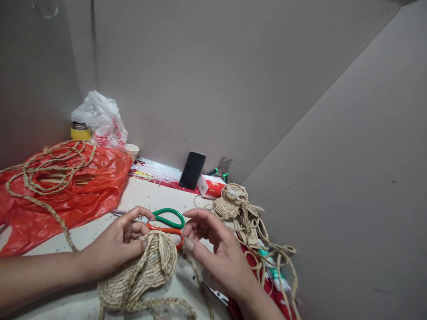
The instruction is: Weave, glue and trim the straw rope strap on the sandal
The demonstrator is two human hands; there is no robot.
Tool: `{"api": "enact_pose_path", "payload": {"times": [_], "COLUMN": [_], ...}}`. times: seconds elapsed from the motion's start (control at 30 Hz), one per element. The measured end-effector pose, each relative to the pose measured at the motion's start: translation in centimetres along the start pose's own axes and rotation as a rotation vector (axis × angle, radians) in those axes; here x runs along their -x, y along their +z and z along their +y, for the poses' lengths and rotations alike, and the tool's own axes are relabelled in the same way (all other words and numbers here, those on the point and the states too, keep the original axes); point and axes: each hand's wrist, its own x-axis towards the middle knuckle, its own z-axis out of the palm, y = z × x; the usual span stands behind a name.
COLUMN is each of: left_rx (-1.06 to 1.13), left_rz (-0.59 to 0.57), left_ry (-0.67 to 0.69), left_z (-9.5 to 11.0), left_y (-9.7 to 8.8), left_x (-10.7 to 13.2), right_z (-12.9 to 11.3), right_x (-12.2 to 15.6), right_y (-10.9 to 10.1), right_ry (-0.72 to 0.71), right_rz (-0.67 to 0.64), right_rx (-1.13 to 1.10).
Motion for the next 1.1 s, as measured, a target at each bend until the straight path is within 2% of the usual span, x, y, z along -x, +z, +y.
{"api": "enact_pose_path", "payload": {"times": [0.13, 0.2, 0.3, 0.4, 0.53, 0.73, 0.9, 1.1], "left_rx": [-0.016, -0.027, -0.052, -0.093, -0.268, -0.501, -0.611, -0.649], "left_rz": [0.037, 0.083, 0.157, 0.208, 0.227, 0.199, 0.173, 0.127], "left_ry": [0.017, 0.041, 0.097, 0.174, 0.277, 0.399, 0.474, 0.569], "left_z": [0.1, 0.0, -0.3, -0.4, -0.2, -0.2, -0.5, -1.1], "left_y": [-0.1, -0.1, -0.1, 0.1, 0.4, 0.1, 0.0, 0.2], "left_x": [-0.1, -0.1, -0.1, 0.0, 0.5, 0.9, 1.2, 1.5], "right_z": [0.0, -0.7, -1.4, -1.0, 0.5, 0.6, -0.3, 0.1], "right_x": [-0.2, 0.3, 1.9, 3.4, 4.0, 3.6, 3.4, 3.2], "right_y": [0.4, 1.3, 3.5, 6.1, 8.1, 6.9, 6.0, 5.7], "right_ry": [-0.009, -0.038, -0.132, -0.261, -0.303, -0.313, -0.507, -0.656], "right_rz": [0.332, 0.409, 0.286, 0.159, 0.165, 0.09, 0.117, 0.144], "right_rx": [0.023, 0.05, 0.188, 0.352, 0.452, 0.566, 0.685, 0.912]}}
